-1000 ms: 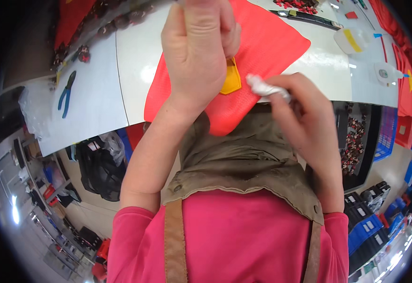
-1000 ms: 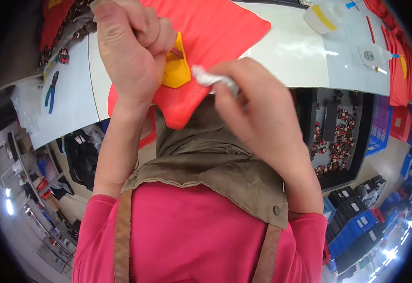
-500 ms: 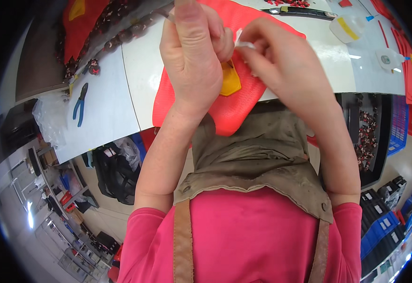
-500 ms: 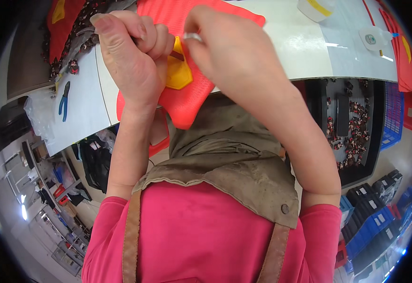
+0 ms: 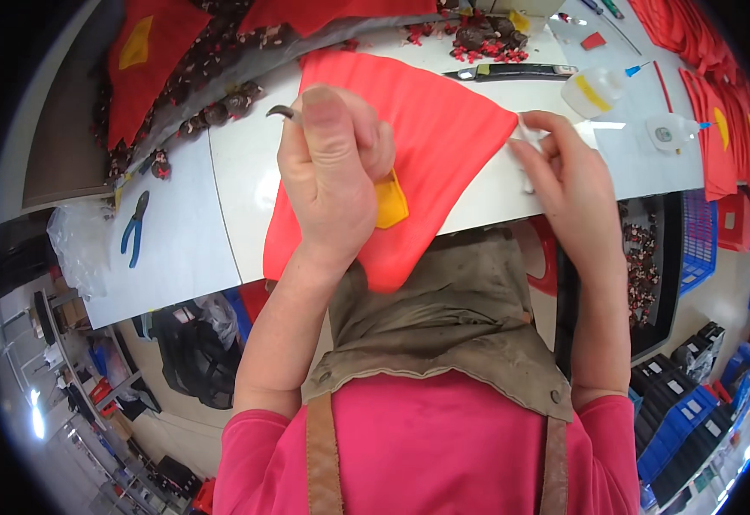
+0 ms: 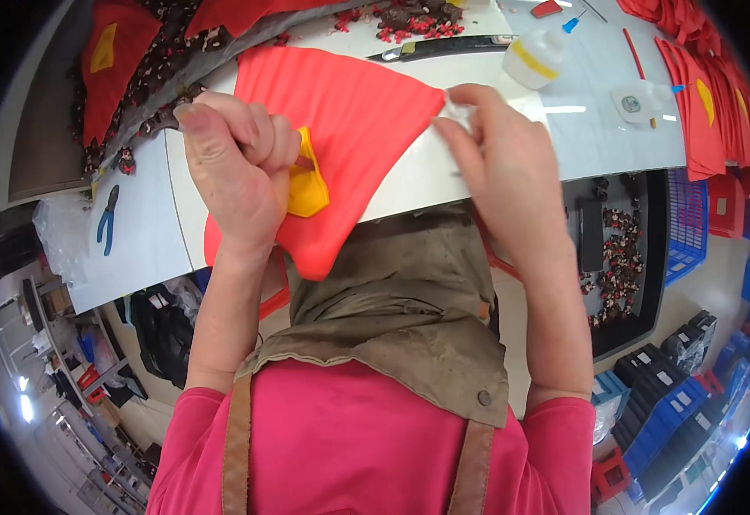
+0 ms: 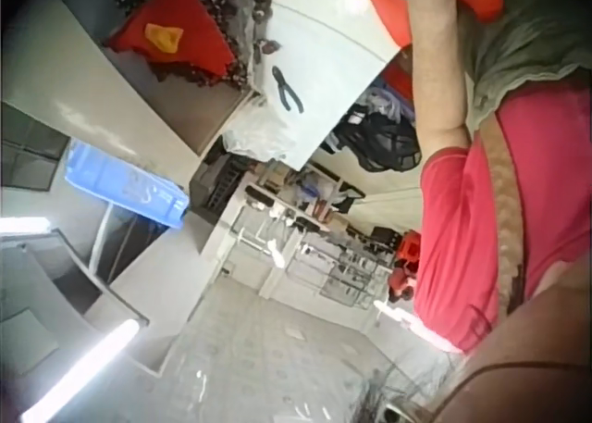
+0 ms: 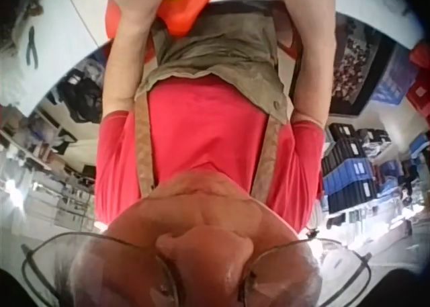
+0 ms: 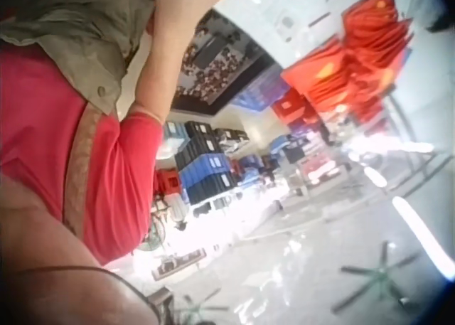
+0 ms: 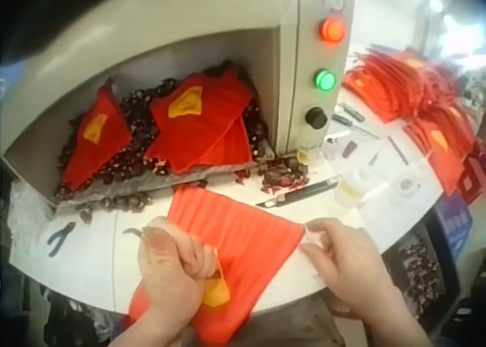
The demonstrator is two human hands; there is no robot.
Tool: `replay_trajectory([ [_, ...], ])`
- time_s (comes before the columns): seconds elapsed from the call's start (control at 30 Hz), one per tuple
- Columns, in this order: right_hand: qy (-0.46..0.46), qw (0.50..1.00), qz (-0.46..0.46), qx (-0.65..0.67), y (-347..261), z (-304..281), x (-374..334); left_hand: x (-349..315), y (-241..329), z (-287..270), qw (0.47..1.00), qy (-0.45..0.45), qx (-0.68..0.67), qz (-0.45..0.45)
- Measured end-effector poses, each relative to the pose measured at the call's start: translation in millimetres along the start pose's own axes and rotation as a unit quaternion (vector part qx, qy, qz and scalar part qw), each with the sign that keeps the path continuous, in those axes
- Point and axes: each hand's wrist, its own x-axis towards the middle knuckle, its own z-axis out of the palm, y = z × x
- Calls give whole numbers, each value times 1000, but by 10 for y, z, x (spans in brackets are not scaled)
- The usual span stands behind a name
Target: Glue a yellow felt emblem onto a red fabric toy cape and use a pick tool to precisely position the fabric.
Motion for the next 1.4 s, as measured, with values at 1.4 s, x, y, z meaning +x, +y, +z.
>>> replay_trajectory([
  [1.4,232,969,-73,52,728,-389,279,-77,-15,150,991,115,71,23],
])
